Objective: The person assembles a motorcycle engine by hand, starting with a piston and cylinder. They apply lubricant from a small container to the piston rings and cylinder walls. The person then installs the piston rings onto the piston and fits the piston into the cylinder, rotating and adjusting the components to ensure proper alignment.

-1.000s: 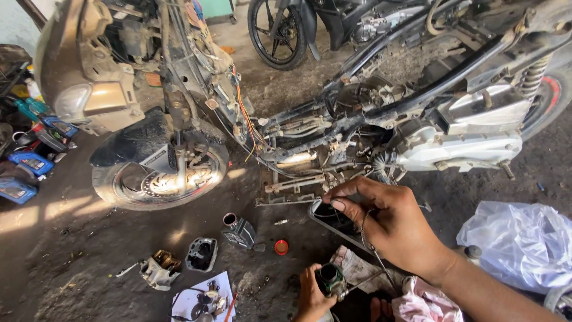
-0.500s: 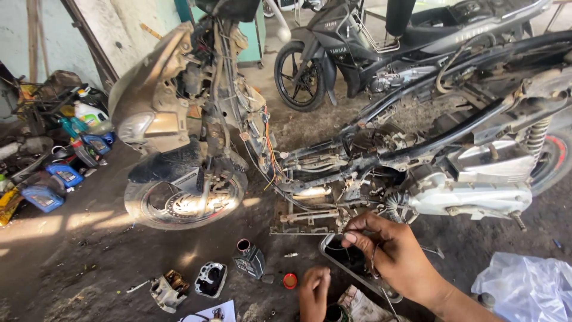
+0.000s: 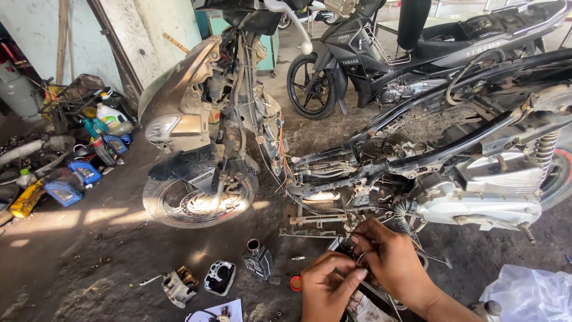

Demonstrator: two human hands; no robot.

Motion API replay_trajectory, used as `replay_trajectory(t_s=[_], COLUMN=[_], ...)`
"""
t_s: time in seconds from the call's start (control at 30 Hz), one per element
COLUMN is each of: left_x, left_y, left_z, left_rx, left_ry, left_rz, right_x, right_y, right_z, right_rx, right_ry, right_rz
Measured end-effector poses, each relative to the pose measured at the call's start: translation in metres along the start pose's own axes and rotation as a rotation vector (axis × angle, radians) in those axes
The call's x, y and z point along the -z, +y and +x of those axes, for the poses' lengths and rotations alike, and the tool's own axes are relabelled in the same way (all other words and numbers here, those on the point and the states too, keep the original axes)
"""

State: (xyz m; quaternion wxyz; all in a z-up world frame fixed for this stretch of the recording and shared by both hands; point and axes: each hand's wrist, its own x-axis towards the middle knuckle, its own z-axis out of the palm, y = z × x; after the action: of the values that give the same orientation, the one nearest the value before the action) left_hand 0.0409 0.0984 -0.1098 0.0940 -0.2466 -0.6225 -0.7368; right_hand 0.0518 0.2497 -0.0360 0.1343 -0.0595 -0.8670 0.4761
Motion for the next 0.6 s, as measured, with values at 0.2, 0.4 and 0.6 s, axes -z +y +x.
replay_trajectory(t_s=[0.2,0.4,0.6], left_x=[0.006,0.013,0.016], left_y=[-0.023,-0.024,-0.018], left_z=[0.004,0.013,0.014], left_rx=[0.343,0.485,0.536], left_ry=[0.154,0.234,0.278], left_rz=[-0.294,-0.450,-0.461], right_x=[-0.001,-0.007,-0.005], right_y=[0.006,0.023,0.009], right_z=[0.005,0.013,0.009], right_rx=[-0.292,-0.396,-0.503], right_ry=[-0.154,-0.267,-0.306], right_rz=[0.325,0.631,0.762])
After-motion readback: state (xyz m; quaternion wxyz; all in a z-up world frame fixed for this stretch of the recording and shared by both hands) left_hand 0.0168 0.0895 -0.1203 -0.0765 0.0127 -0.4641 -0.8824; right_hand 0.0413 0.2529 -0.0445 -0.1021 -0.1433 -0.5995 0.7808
